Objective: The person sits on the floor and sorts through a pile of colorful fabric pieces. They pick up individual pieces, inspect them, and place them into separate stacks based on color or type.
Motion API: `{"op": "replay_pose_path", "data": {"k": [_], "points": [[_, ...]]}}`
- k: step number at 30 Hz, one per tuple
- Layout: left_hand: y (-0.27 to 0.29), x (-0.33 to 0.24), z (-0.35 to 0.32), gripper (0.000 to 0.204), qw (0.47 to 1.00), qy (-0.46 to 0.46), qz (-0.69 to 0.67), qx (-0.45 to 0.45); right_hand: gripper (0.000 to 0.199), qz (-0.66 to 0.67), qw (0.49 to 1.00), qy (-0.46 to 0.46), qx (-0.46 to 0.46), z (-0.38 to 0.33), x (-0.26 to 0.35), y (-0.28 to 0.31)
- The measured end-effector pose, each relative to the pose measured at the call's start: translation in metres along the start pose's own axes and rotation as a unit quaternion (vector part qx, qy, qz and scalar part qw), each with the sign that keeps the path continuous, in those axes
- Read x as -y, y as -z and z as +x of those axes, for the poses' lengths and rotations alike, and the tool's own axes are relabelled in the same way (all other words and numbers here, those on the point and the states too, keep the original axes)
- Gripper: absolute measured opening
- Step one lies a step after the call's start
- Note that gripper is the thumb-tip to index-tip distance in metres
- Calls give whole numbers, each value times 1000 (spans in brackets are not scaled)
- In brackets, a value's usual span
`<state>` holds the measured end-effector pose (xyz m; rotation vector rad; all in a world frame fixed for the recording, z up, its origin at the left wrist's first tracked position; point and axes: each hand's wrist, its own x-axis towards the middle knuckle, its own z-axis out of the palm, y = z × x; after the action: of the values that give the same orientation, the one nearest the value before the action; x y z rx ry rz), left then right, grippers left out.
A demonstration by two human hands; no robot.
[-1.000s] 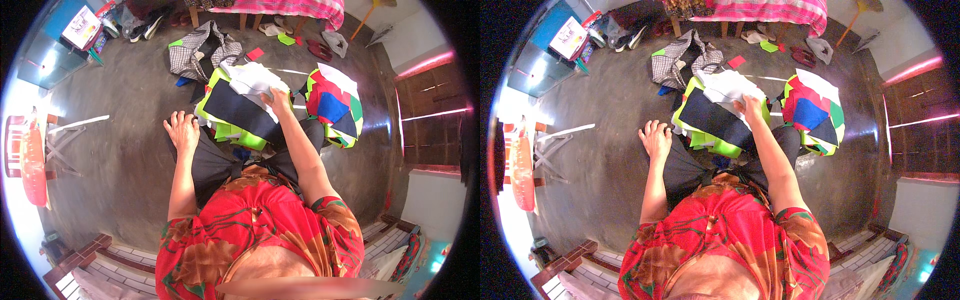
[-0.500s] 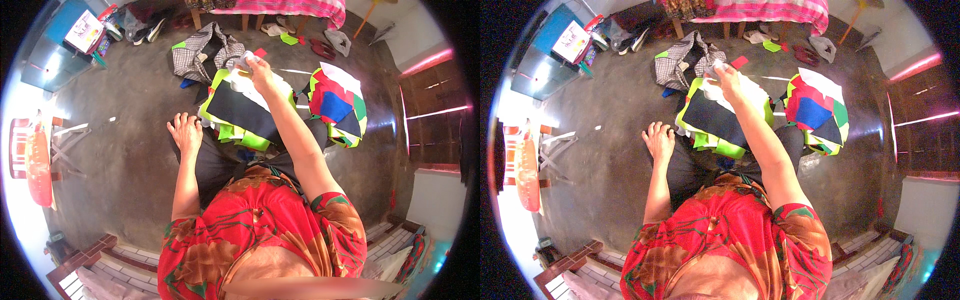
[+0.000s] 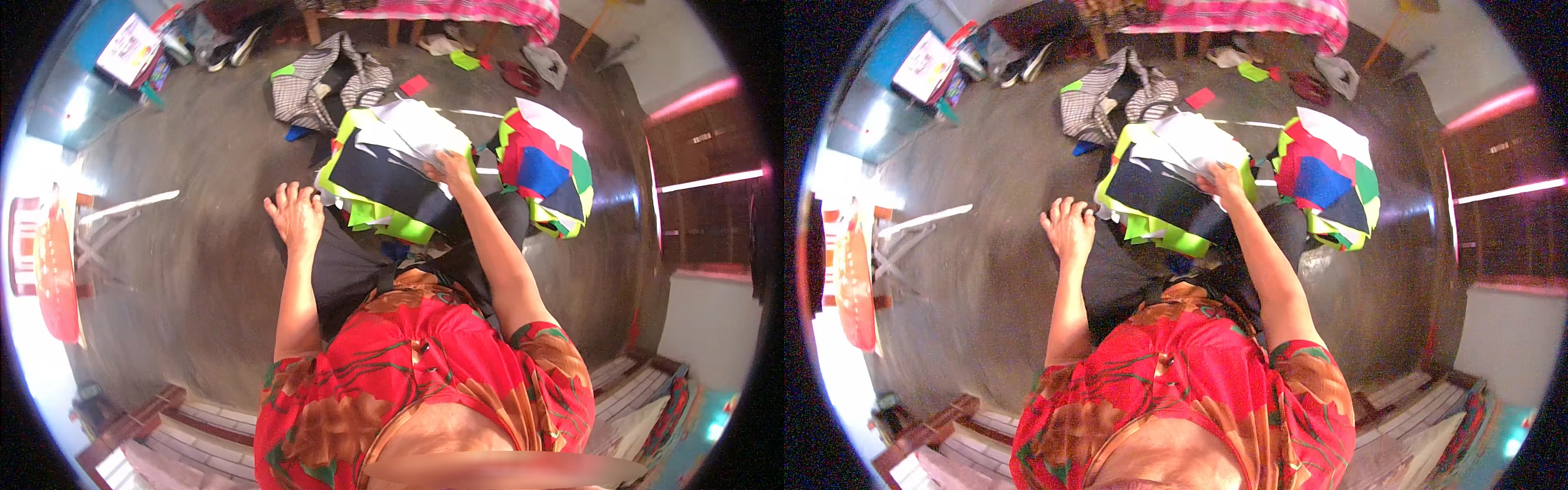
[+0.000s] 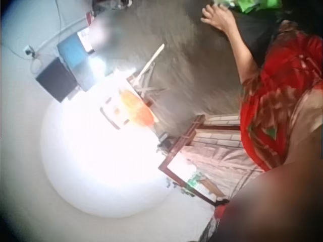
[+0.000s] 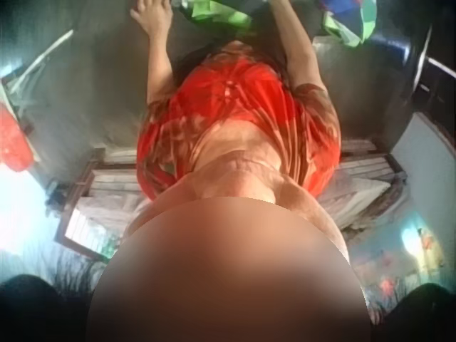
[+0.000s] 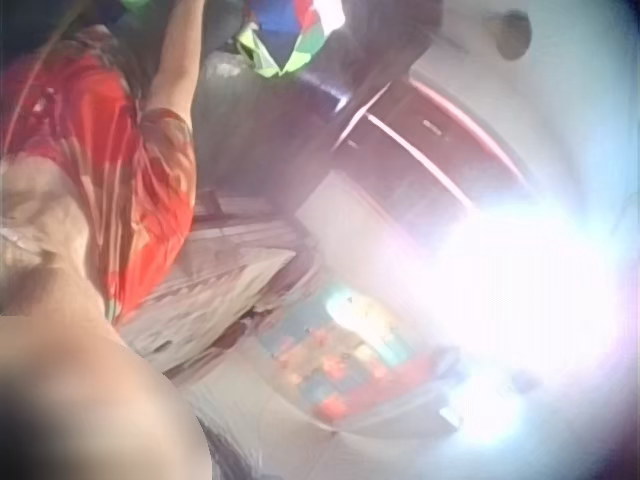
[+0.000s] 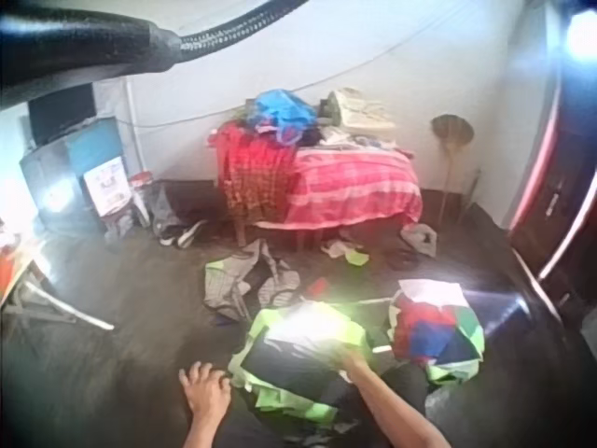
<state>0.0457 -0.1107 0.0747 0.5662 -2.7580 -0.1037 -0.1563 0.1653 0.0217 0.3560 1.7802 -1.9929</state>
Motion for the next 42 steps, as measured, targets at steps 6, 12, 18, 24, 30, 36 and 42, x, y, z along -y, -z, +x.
{"op": "replay_pose_path", "data": {"k": [6, 12, 18, 24, 30, 36, 42], "points": [[-1, 3, 1, 21, 1000, -8, 20, 5, 19, 30, 990, 66, 125, -10, 34, -48], [3, -5, 4, 23, 999, -1, 30, 23, 24, -20, 1000, 9, 15, -16, 7, -26], [2, -8, 4, 24, 999, -6, 29, 35, 29, -403, 882, 165, -177, -12, -24, 10], [7, -10, 5, 23, 998, 4, 44, 46, 47, -530, 750, 363, -157, -41, -4, -16], [6, -9, 7, 23, 997, 1, 62, 56, 58, -654, 659, 371, 6, -51, -37, -17], [5, -7, 4, 22, 996, 1, 67, 50, 44, -553, 742, 379, 6, -65, 29, 10], [3, -8, 3, 22, 998, 2, 51, 42, 43, -550, 669, 445, -228, -88, 87, 115]]}}
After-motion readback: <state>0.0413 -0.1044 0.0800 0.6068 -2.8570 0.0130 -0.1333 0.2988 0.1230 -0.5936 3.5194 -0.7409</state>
